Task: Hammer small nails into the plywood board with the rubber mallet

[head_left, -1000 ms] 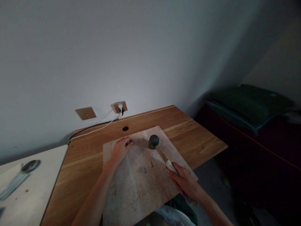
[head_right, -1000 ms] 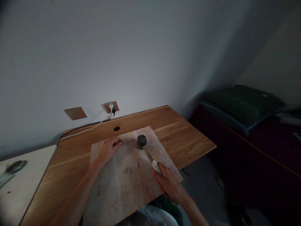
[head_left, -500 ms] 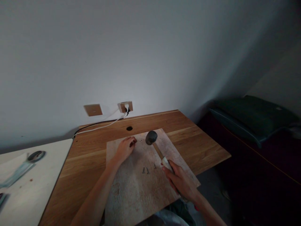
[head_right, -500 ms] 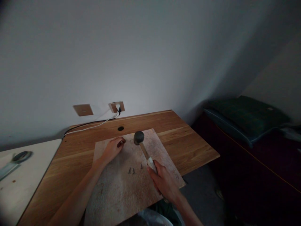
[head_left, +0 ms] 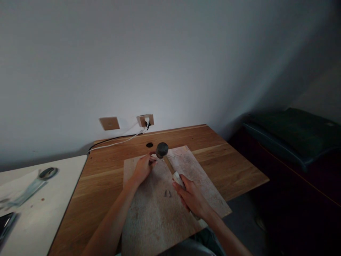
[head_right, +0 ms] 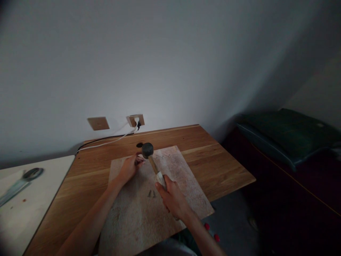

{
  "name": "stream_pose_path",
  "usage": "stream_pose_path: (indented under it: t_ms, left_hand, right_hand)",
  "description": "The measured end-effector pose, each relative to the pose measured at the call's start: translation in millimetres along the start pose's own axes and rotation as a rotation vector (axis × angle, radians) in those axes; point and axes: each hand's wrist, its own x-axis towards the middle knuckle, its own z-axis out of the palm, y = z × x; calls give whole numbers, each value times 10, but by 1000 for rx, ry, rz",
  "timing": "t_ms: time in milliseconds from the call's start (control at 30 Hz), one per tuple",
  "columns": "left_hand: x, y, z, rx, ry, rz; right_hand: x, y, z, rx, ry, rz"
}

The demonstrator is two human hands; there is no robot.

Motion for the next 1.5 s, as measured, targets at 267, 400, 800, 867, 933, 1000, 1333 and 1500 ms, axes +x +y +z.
stream_pose_path:
  t_ms: [267,400,800,867,933,1000,1333,1500]
  left_hand:
    - [-11,14,-1,29,-6,-1]
    - [-8,29,-7,52,-11,-9]
    - [-20,82,-20,60,4,-13]
    - [-15,77,-39,76,51,0]
    - [-6,61,-61,78,120,22]
    - [2,38,-77,65,167,39]
    - [2,-35,-3,86,-19,105]
    - [8,-6,0,112,5,90]
  right_hand:
    - [6,-18,-30,10,-4,-5]
    - [9,-18,-26,10,-5,-18]
    - [41,49,-19,-19,-12,-11]
    - [47,46,-14,-38,-9,-13]
    - [58,51,-16,-74,-29,-6]
    - [67,67,-23,-99,-56,11]
    - [-18,213,-78,174,39,-2]
    - [-20,177,-98,121,26,2]
